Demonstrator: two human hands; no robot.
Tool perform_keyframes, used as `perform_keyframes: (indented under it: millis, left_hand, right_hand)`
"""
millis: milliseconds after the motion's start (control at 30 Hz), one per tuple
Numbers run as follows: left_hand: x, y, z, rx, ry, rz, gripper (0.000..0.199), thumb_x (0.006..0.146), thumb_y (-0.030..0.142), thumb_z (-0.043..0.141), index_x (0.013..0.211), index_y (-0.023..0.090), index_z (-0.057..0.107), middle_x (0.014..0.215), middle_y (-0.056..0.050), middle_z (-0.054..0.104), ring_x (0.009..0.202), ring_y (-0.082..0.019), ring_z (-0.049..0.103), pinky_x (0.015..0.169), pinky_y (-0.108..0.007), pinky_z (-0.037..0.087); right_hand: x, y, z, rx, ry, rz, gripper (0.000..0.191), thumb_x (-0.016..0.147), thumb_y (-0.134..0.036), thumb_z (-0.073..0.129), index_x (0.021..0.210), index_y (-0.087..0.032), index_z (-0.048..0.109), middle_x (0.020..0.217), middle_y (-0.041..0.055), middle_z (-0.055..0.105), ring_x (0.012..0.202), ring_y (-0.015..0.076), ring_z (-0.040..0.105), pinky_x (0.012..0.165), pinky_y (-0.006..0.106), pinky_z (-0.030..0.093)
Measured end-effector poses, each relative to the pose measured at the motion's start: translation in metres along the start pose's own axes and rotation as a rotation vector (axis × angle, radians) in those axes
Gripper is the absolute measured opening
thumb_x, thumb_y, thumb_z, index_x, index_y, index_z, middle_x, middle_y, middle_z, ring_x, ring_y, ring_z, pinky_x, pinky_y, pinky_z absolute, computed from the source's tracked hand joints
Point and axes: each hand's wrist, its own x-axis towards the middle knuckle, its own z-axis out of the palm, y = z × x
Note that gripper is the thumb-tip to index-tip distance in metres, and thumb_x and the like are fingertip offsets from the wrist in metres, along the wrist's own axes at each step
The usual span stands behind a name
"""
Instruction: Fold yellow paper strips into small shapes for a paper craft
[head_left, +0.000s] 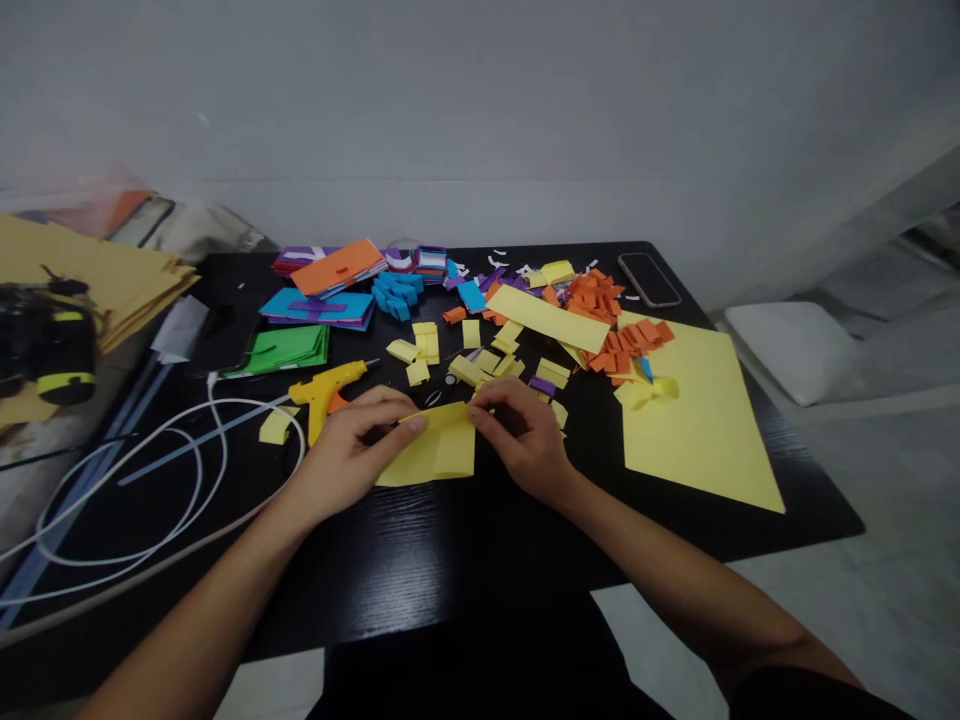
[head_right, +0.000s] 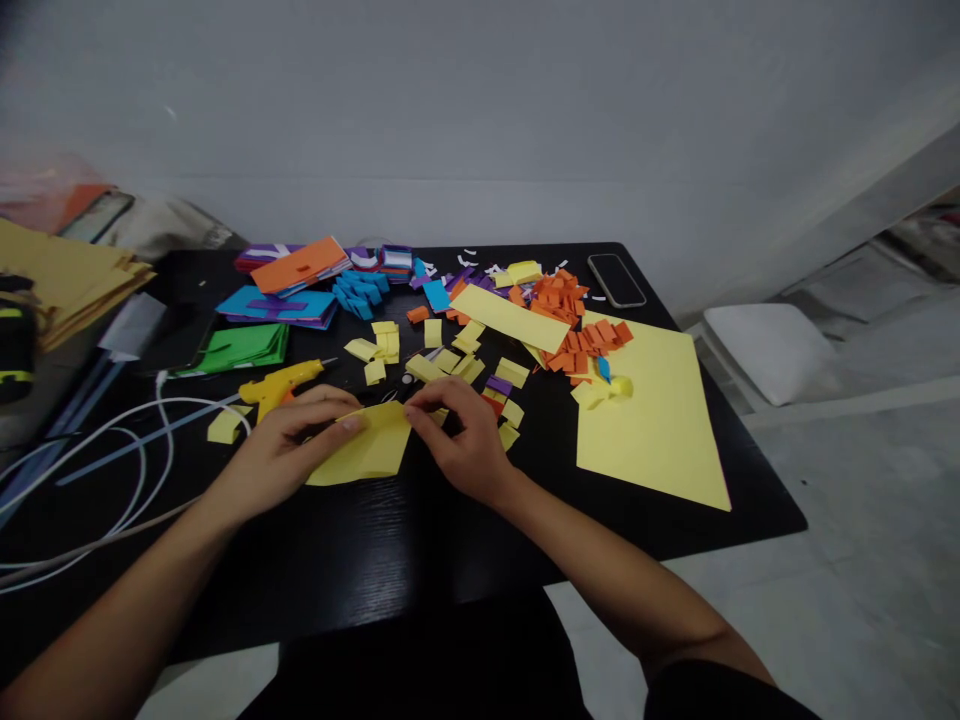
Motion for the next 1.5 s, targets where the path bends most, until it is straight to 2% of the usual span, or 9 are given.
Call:
perform_keyframes:
  millis: [200, 367, 567, 700, 800, 867, 1067, 1300, 1500]
  left_hand:
    - [-0.002, 0.000, -0.003, -0.175, -0.122, -0.185, 0.030, 0.094, 0.048, 0.063, 0.095, 0.019, 0.073, 0.075, -0.001, 0.066, 0.061, -0.013, 0.056, 0.052, -0.023, 0.038]
    - [-0.001, 0.001, 0.005, -0.343, -0.156, -0.148, 0.025, 0.088, 0.039, 0.070, 0.102, 0.019, 0.067, 0.083, -0.003, 0.070, 0.071, -0.016, 0.064, 0.060, -0.024, 0.046]
    - [-0.006, -0.004, 0.013, -0.370, -0.143, -0.127, 0.046, 0.083, 0.028, 0.076, 0.123, 0.026, 0.055, 0.079, 0.002, 0.067, 0.064, -0.014, 0.062, 0.056, -0.023, 0.047]
    - [-0.008, -0.007, 0.015, -0.209, -0.074, 0.017, 0.048, 0.089, 0.028, 0.073, 0.132, 0.029, 0.053, 0.095, -0.002, 0.069, 0.081, -0.018, 0.068, 0.068, -0.027, 0.054]
    - [-0.007, -0.007, 0.014, -0.118, -0.004, 0.126, 0.045, 0.088, 0.029, 0.074, 0.130, 0.027, 0.058, 0.109, -0.006, 0.069, 0.091, -0.020, 0.068, 0.077, -0.030, 0.057]
    - [-0.005, -0.007, 0.014, -0.061, -0.001, 0.146, 0.034, 0.089, 0.031, 0.073, 0.121, 0.024, 0.065, 0.105, -0.006, 0.070, 0.087, -0.019, 0.067, 0.076, -0.029, 0.055]
    - [-0.005, -0.011, 0.017, -0.078, 0.019, 0.001, 0.029, 0.088, 0.031, 0.072, 0.116, 0.023, 0.068, 0.082, 0.000, 0.061, 0.073, -0.015, 0.057, 0.065, -0.025, 0.047]
    - [-0.005, -0.007, 0.018, -0.250, -0.024, -0.086, 0.034, 0.084, 0.024, 0.074, 0.116, 0.023, 0.065, 0.083, 0.003, 0.058, 0.074, -0.013, 0.053, 0.065, -0.023, 0.043]
    - [-0.002, -0.006, 0.017, -0.295, 0.010, -0.134, 0.025, 0.082, 0.028, 0.075, 0.104, 0.019, 0.068, 0.070, 0.007, 0.045, 0.062, -0.009, 0.043, 0.056, -0.020, 0.036]
  right_hand:
    - [-0.003, -0.002, -0.003, 0.087, -0.104, 0.034, 0.016, 0.098, -0.029, 0.063, 0.113, -0.025, 0.067, 0.111, 0.0073, 0.072, 0.107, 0.0225, 0.068, 0.100, 0.041, 0.053]
    - [-0.007, -0.004, -0.006, 0.000, -0.141, -0.103, 0.033, 0.097, -0.023, 0.060, 0.130, -0.028, 0.060, 0.124, 0.0086, 0.069, 0.117, 0.0248, 0.065, 0.105, 0.044, 0.052]
    - [-0.004, -0.003, -0.002, 0.008, -0.188, -0.148, 0.024, 0.095, -0.017, 0.062, 0.116, -0.027, 0.069, 0.113, 0.0061, 0.073, 0.105, 0.0215, 0.069, 0.095, 0.039, 0.055]
    - [-0.002, 0.000, 0.000, 0.148, -0.210, 0.064, 0.011, 0.091, -0.024, 0.071, 0.102, -0.024, 0.073, 0.104, 0.0053, 0.075, 0.098, 0.0201, 0.072, 0.090, 0.035, 0.057]
    - [0.000, 0.003, 0.001, 0.269, -0.220, 0.230, 0.017, 0.086, -0.034, 0.078, 0.097, -0.023, 0.074, 0.098, 0.0046, 0.076, 0.092, 0.0193, 0.073, 0.084, 0.033, 0.059]
    - [0.001, 0.005, 0.002, 0.320, -0.222, 0.283, 0.024, 0.082, -0.040, 0.081, 0.096, -0.022, 0.073, 0.096, 0.0044, 0.077, 0.090, 0.0189, 0.073, 0.082, 0.032, 0.059]
    - [-0.002, 0.008, 0.004, 0.349, -0.229, 0.292, 0.026, 0.084, -0.043, 0.079, 0.094, -0.021, 0.071, 0.094, 0.0046, 0.074, 0.087, 0.0172, 0.071, 0.080, 0.030, 0.057]
    - [-0.003, 0.010, 0.004, 0.420, -0.232, 0.301, 0.026, 0.082, -0.042, 0.082, 0.088, -0.022, 0.067, 0.091, 0.0037, 0.073, 0.082, 0.0159, 0.070, 0.073, 0.028, 0.056]
    - [0.001, 0.010, 0.004, 0.472, -0.258, 0.334, 0.031, 0.077, -0.042, 0.086, 0.088, -0.021, 0.068, 0.088, 0.0030, 0.073, 0.078, 0.0148, 0.069, 0.071, 0.027, 0.057]
